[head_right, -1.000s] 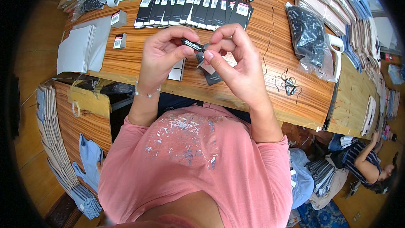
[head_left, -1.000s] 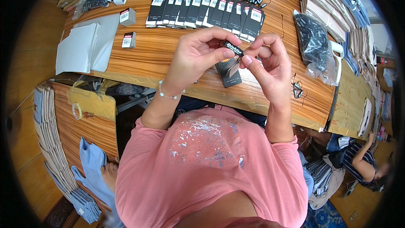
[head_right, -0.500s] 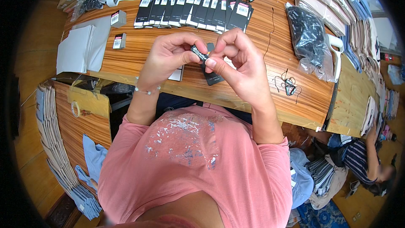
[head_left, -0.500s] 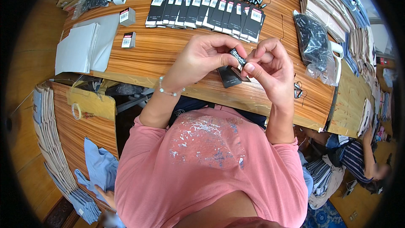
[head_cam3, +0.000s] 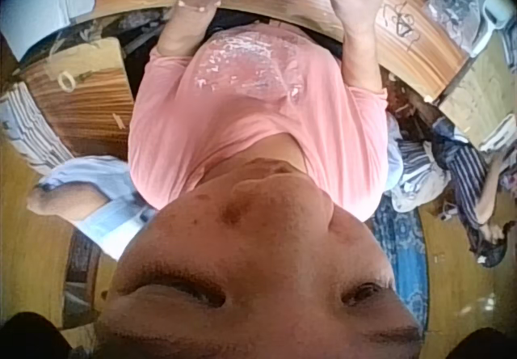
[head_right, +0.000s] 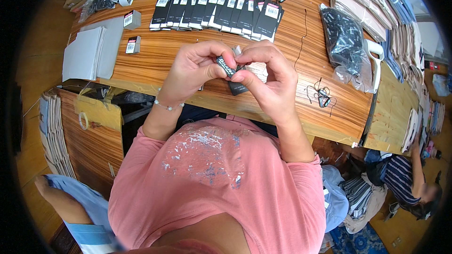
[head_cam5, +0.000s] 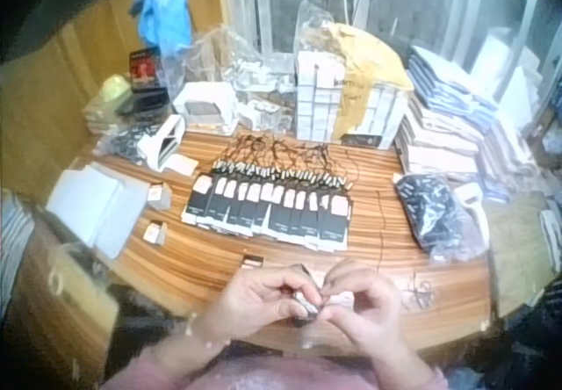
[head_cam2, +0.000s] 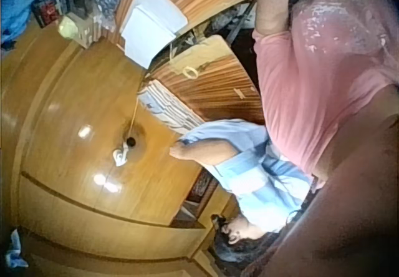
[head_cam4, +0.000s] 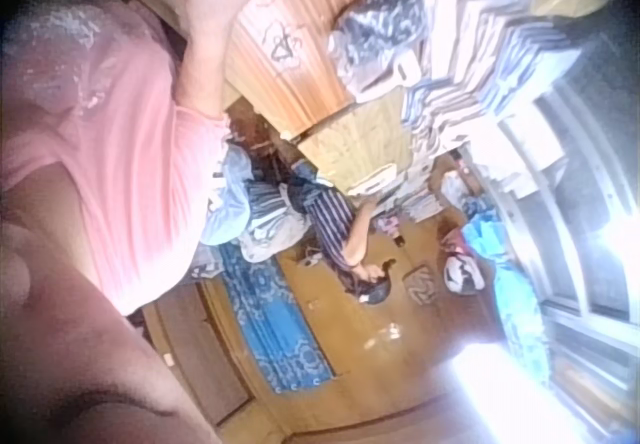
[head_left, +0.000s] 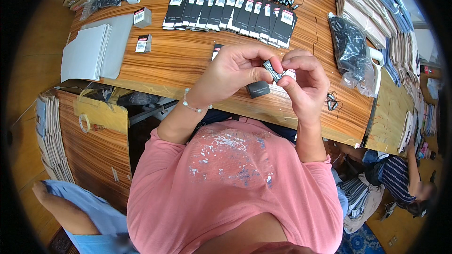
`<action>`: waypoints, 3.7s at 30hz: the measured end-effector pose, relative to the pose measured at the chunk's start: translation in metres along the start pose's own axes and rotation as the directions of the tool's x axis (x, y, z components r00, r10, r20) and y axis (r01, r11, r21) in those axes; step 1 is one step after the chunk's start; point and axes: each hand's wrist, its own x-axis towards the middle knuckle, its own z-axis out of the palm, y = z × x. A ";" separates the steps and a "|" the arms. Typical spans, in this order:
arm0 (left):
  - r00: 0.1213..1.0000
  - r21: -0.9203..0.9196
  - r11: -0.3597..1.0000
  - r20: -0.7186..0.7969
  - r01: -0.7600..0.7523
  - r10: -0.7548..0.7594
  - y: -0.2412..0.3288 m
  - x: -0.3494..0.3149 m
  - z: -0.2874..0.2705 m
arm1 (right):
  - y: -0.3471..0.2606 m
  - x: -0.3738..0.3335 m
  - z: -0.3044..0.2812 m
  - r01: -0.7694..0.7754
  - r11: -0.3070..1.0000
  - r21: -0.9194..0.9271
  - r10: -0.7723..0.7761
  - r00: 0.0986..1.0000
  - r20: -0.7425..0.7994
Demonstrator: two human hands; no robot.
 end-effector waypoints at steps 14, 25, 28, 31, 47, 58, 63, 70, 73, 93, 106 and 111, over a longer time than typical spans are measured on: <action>0.978 0.670 0.719 0.050 -0.185 0.204 0.025 0.012 -0.024 | 0.012 0.023 0.008 -0.448 0.853 0.268 0.382 0.886 0.264; 0.955 -0.050 0.989 -0.271 -0.139 0.121 -0.043 0.000 -0.047 | 0.042 0.072 0.036 -0.418 0.662 0.622 0.389 0.901 0.192; 0.934 -0.070 0.993 -0.350 -0.096 0.066 -0.031 0.001 -0.063 | 0.048 0.093 0.045 -0.430 0.718 0.548 0.439 0.890 0.125; 0.926 0.011 0.991 -0.355 -0.136 0.131 -0.022 0.000 -0.086 | 0.059 0.116 0.049 -0.455 0.675 0.580 0.432 0.882 0.189; 0.953 0.415 0.910 -0.273 -0.004 0.129 0.006 -0.002 -0.142 | 0.109 0.188 0.094 -0.489 0.533 0.691 0.470 0.850 0.239; 0.871 0.431 0.893 -0.480 0.127 0.108 0.023 0.034 -0.211 | 0.150 0.240 0.111 -0.441 0.654 0.615 0.454 0.879 0.146; 0.867 0.687 0.695 -0.461 0.213 0.190 0.018 0.050 -0.245 | 0.178 0.258 0.119 -0.431 0.718 0.546 0.455 0.885 0.099; 0.834 0.822 0.451 -0.491 0.347 0.253 0.016 0.055 -0.253 | 0.194 0.264 0.122 -0.467 0.716 0.518 0.498 0.863 0.089; 0.841 0.884 0.284 -0.451 0.372 0.299 0.021 0.057 -0.249 | 0.200 0.267 0.119 -0.472 0.713 0.519 0.494 0.863 0.107; 0.830 0.914 -0.004 -0.366 0.405 0.421 0.021 0.045 -0.241 | 0.259 0.308 0.107 -0.711 0.658 0.247 0.733 0.680 0.008; 0.956 0.942 0.275 -0.244 0.193 0.163 0.003 -0.029 -0.126 | 0.130 0.205 0.002 -0.094 0.945 -0.315 0.226 0.880 0.416; 0.987 0.965 0.241 -0.128 0.101 0.101 -0.021 -0.019 -0.087 | 0.041 0.070 -0.044 -0.232 0.686 -0.689 0.554 0.781 0.288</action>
